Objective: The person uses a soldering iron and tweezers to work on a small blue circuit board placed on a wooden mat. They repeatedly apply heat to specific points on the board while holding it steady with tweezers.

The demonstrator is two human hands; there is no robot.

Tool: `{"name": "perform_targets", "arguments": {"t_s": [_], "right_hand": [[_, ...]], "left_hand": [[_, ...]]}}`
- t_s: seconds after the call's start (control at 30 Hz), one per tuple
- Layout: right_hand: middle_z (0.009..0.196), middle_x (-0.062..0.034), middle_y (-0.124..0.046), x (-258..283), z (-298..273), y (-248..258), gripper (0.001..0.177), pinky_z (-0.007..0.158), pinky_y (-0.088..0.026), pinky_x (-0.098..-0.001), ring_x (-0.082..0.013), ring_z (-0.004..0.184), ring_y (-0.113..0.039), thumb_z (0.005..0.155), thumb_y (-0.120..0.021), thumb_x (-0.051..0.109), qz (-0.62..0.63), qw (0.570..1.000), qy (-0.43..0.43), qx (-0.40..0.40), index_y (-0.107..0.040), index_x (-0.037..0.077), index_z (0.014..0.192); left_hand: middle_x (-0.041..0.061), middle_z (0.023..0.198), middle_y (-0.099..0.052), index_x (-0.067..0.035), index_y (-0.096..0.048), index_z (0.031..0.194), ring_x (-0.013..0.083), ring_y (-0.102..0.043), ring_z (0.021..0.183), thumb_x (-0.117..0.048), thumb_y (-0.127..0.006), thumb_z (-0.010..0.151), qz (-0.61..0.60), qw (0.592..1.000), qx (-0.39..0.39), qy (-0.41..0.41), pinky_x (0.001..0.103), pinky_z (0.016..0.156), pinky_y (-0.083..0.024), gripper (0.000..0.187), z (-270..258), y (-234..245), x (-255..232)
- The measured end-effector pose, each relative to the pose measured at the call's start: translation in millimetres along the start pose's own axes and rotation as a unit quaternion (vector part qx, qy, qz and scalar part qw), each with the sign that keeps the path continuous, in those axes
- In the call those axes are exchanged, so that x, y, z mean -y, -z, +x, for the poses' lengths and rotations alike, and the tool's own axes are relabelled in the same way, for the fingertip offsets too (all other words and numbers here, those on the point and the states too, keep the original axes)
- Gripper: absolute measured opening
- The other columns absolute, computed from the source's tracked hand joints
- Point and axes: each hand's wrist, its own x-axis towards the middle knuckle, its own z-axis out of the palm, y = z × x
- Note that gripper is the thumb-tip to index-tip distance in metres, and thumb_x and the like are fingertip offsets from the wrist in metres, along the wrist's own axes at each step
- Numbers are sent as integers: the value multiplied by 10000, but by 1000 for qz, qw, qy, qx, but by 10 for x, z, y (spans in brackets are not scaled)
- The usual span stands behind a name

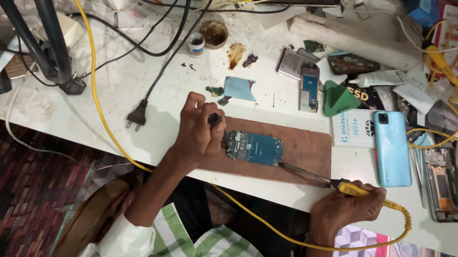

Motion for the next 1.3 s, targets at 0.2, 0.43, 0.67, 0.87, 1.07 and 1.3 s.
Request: {"name": "perform_targets", "arguments": {"t_s": [0.2, 0.43, 0.67, 0.87, 1.07, 1.3], "right_hand": [[755, -30, -527, -12, 4, -2, 325, 559, -442, -248, -125, 629, -534, 1130, -523, 315, 3, 1000, 10, 1, -484, 101, 889], [738, -26, -529, 6, -10, -12, 325, 520, -416, -237, -124, 598, -525, 1116, -520, 340, -13, 1000, -5, -1, -488, 111, 887], [761, -11, -533, 58, 34, -44, 310, 516, -377, -222, -115, 607, -513, 1104, -515, 373, 32, 997, -67, -24, -507, 111, 938], [722, 8, -459, 158, 13, -138, 411, 546, -385, -239, -113, 632, -508, 1112, -565, 490, 31, 994, -74, 72, -553, 94, 1001], [850, -2, -592, 324, 251, -564, 468, 653, -462, -238, -101, 741, -579, 1105, -553, 484, 17, 979, -138, 151, -616, 31, 1200], [984, -52, -723, 118, 393, -1345, 532, 542, -417, -212, -101, 706, -626, 1056, -546, 460, -101, 929, -141, 327, -599, 7, 1330]], "left_hand": [[6, 693, -587, -88, -427, 941, 267, -488, 578, -138, -480, 1002, 9, 1000, 13, 18, 438, 843, -379, 95, 4, 7, 0], [38, 720, -599, -63, -459, 954, 303, -491, 650, -149, -494, 997, 12, 1000, 8, 20, 440, 847, -375, 103, 41, 44, -55], [54, 752, -613, -64, -479, 937, 349, -497, 756, -135, -506, 984, 29, 999, 13, 38, 418, 849, -378, 89, 33, 48, -52], [26, 660, -564, -88, -456, 857, 273, -465, 582, -83, -498, 953, 35, 998, 2, 50, 442, 875, -376, 105, 39, 40, -70], [17, 691, -579, -64, -471, 906, 263, -494, 583, -80, -500, 954, 22, 1000, 0, 17, 453, 853, -362, 58, 63, 75, -98], [23, 696, -571, -71, -484, 897, 289, -472, 584, -58, -516, 938, 36, 999, -12, 5, 444, 826, -379, 54, 64, 65, -97]]}}
